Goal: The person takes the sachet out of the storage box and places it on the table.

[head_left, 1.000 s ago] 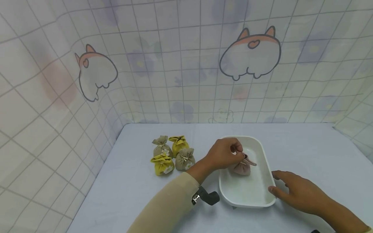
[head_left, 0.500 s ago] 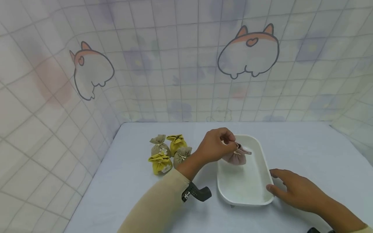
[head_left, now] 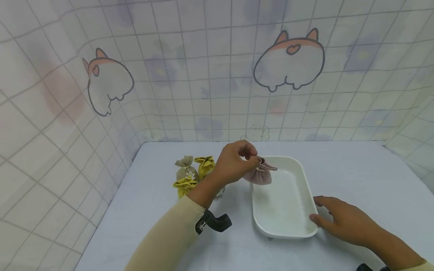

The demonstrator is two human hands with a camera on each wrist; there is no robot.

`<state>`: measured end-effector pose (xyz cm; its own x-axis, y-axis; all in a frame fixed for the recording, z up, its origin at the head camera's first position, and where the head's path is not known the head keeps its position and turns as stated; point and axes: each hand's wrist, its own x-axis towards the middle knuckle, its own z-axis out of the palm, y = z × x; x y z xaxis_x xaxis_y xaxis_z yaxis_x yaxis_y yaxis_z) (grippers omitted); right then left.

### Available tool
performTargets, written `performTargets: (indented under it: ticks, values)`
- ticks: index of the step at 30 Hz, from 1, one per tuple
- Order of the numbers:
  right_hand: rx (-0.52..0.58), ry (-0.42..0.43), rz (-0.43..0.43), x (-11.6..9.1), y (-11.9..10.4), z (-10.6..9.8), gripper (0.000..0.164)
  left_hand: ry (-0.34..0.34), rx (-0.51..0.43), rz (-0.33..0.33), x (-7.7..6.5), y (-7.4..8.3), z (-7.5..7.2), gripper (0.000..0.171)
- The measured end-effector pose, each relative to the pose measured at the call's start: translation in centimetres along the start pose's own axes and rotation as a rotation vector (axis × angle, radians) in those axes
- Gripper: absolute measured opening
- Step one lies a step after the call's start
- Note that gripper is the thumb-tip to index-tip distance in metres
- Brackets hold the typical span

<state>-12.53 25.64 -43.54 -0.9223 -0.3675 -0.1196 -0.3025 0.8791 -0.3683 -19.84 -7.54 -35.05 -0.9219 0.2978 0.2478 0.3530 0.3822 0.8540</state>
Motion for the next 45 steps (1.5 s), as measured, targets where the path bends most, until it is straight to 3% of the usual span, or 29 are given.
performTargets:
  ticks: [10, 19, 24, 30, 39, 45]
  values:
    - [0.004, 0.016, -0.017, -0.2, 0.2, 0.1, 0.074, 0.065, 0.035, -0.038, -1.6, 0.2, -1.8, 0.004]
    - [0.002, 0.019, -0.027, -0.1, 0.2, 0.2, 0.072, 0.083, 0.095, -0.022, -3.3, -0.1, -4.1, 0.004]
    - [0.005, 0.023, -0.034, -0.1, 0.2, 0.2, 0.071, 0.087, 0.079, -0.041, -4.4, -0.3, -5.2, 0.004]
    - [0.002, 0.011, -0.028, -0.1, 0.2, 0.3, 0.074, 0.064, 0.055, -0.083, -5.7, -0.8, -6.2, 0.006]
    - [-0.008, 0.016, -0.028, -0.1, 0.3, 0.2, 0.074, 0.082, 0.149, -0.123, -7.8, -1.9, -7.4, 0.007]
    - [-0.002, 0.027, -0.045, 0.0, 0.3, 0.1, 0.072, 0.079, 0.153, -0.138, -9.3, -3.3, -8.1, 0.007]
